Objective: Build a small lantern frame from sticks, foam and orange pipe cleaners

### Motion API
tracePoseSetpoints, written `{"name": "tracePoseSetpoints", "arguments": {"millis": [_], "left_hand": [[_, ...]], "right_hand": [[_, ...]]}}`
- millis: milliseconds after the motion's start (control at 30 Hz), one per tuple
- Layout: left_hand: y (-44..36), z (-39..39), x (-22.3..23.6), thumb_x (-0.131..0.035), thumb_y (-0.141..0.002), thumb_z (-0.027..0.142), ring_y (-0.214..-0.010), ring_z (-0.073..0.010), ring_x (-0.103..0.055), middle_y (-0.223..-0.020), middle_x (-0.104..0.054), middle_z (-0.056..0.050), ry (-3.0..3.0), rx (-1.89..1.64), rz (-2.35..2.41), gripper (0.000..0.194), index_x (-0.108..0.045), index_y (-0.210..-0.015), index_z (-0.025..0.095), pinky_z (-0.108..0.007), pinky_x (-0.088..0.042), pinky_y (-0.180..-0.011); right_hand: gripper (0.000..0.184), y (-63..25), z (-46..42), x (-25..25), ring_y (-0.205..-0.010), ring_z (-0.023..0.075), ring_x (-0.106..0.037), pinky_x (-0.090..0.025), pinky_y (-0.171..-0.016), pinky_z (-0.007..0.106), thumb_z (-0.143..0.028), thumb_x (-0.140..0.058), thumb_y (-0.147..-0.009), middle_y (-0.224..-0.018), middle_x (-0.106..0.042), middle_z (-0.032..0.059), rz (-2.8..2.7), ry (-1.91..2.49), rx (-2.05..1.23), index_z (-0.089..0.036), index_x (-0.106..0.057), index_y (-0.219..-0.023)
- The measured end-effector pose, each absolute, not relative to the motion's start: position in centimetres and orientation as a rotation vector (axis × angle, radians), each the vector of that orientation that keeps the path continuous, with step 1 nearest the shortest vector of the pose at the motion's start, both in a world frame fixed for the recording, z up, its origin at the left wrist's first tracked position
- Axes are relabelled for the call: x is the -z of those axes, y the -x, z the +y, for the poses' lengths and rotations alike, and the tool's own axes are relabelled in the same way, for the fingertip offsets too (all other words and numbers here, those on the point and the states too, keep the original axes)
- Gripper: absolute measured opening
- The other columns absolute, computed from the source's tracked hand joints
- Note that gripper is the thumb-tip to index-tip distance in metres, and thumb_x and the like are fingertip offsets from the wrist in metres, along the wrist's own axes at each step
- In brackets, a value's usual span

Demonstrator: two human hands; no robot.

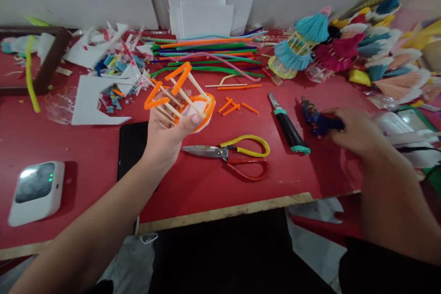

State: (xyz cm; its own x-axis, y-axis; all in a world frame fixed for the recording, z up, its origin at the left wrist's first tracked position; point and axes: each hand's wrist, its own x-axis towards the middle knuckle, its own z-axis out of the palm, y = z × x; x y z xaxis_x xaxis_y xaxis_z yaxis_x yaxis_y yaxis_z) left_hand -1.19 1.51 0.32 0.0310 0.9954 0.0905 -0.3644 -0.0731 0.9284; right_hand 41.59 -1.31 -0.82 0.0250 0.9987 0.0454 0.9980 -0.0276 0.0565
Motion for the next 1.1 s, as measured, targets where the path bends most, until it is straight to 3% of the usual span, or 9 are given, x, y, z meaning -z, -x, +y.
{"name": "tracePoseSetpoints", "arguments": {"millis": [200, 300, 367, 467, 567, 667, 800, 967, 1100], "left_hand": [[0.9, 1.4, 0.4, -0.101, -0.051, 0.039, -0.119, -0.0325, -0.07, -0.121, -0.072, -0.005, -1.062, -1.336, 0.907, 0.088, -0.058, -0.128, 0.032, -0.052, -0.058, -0.105], [1.0, 1.3, 0.1, -0.101, -0.052, 0.041, -0.123, -0.0338, -0.069, -0.123, -0.073, -0.006, -1.055, -1.278, 0.857, 0.092, -0.057, -0.132, 0.033, -0.052, -0.06, -0.103], [1.3, 1.3, -0.1, -0.1, -0.052, 0.045, -0.12, -0.0347, -0.071, -0.122, -0.075, -0.007, -1.042, -1.232, 0.796, 0.092, -0.057, -0.133, 0.033, -0.051, -0.062, -0.1], [1.5, 1.5, -0.1, -0.1, -0.051, 0.046, -0.111, -0.0336, -0.075, -0.113, -0.077, -0.006, -1.015, -1.211, 0.754, 0.094, -0.058, -0.134, 0.032, -0.05, -0.063, -0.099], [1.5, 1.5, 0.4, -0.101, -0.051, 0.044, -0.108, -0.0328, -0.076, -0.11, -0.078, -0.006, -1.038, -1.218, 0.752, 0.1, -0.054, -0.139, 0.031, -0.051, -0.062, -0.1], [1.4, 1.4, 0.7, -0.1, -0.052, 0.048, -0.113, -0.0347, -0.074, -0.12, -0.074, -0.009, -1.144, -1.228, 0.777, 0.108, -0.048, -0.145, 0.031, -0.052, -0.063, -0.097], [1.3, 1.3, 0.7, -0.098, -0.054, 0.051, -0.121, -0.0362, -0.069, -0.129, -0.069, -0.013, -1.379, -1.242, 0.819, 0.11, -0.045, -0.147, 0.027, -0.052, -0.061, -0.1], [1.7, 1.2, 1.0, -0.097, -0.057, 0.054, -0.123, -0.0358, -0.067, -0.123, -0.069, -0.013, -1.709, -1.294, 0.895, 0.104, -0.048, -0.143, 0.022, -0.055, -0.056, -0.108], [1.9, 1.0, 1.4, -0.096, -0.06, 0.051, -0.131, -0.036, -0.062, -0.137, -0.06, -0.016, -1.884, -1.359, 0.936, 0.098, -0.047, -0.141, 0.023, -0.054, -0.05, -0.115]], "right_hand": [[0.047, -34.8, -1.6, -2.3, -0.121, 0.0375, -0.064, -0.045, -0.107, 0.05, -0.009, -0.048, -0.082, -0.117, -0.071, 0.0264, 2.075, -2.349, -0.331, -0.007, -0.069, -0.125], [0.034, -29.9, -0.2, -3.1, -0.098, 0.0296, -0.072, -0.055, -0.09, 0.042, -0.019, -0.053, -0.087, -0.104, -0.076, 0.0154, 2.45, -2.148, 0.005, -0.017, -0.072, -0.114], [0.029, -27.4, 1.2, -2.8, -0.097, 0.0287, -0.072, -0.055, -0.088, 0.04, -0.024, -0.055, -0.089, -0.106, -0.076, 0.0142, 2.567, -1.986, 0.126, -0.018, -0.073, -0.111], [0.031, -25.3, 3.1, -1.5, -0.105, 0.0305, -0.069, -0.053, -0.091, 0.04, -0.025, -0.054, -0.091, -0.112, -0.074, 0.0158, 2.553, -1.89, 0.045, -0.015, -0.071, -0.115], [0.029, -24.6, 4.5, -0.6, -0.1, 0.0303, -0.068, -0.051, -0.083, 0.038, -0.023, -0.052, -0.09, -0.108, -0.073, 0.0169, 2.453, -1.842, -0.039, -0.014, -0.071, -0.11], [0.024, -24.4, 5.4, -0.6, -0.093, 0.0295, -0.068, -0.047, -0.075, 0.036, -0.019, -0.05, -0.088, -0.102, -0.074, 0.0173, 2.337, -1.799, -0.055, -0.014, -0.072, -0.098], [0.024, -24.0, 5.8, -1.3, -0.095, 0.032, -0.069, -0.046, -0.072, 0.037, -0.018, -0.052, -0.087, -0.104, -0.075, 0.0182, 2.255, -1.771, -0.085, -0.014, -0.072, -0.098], [0.02, -24.0, 5.9, -1.7, -0.095, 0.0338, -0.071, -0.049, -0.075, 0.039, -0.02, -0.058, -0.084, -0.1, -0.075, 0.0191, 2.146, -1.999, -0.11, -0.013, -0.072, -0.097], [0.016, -24.8, 5.8, -2.4, -0.09, 0.03, -0.072, -0.053, -0.079, 0.039, -0.016, -0.062, -0.08, -0.093, -0.076, 0.0124, 2.217, -2.289, -0.071, -0.017, -0.071, -0.092]]}}
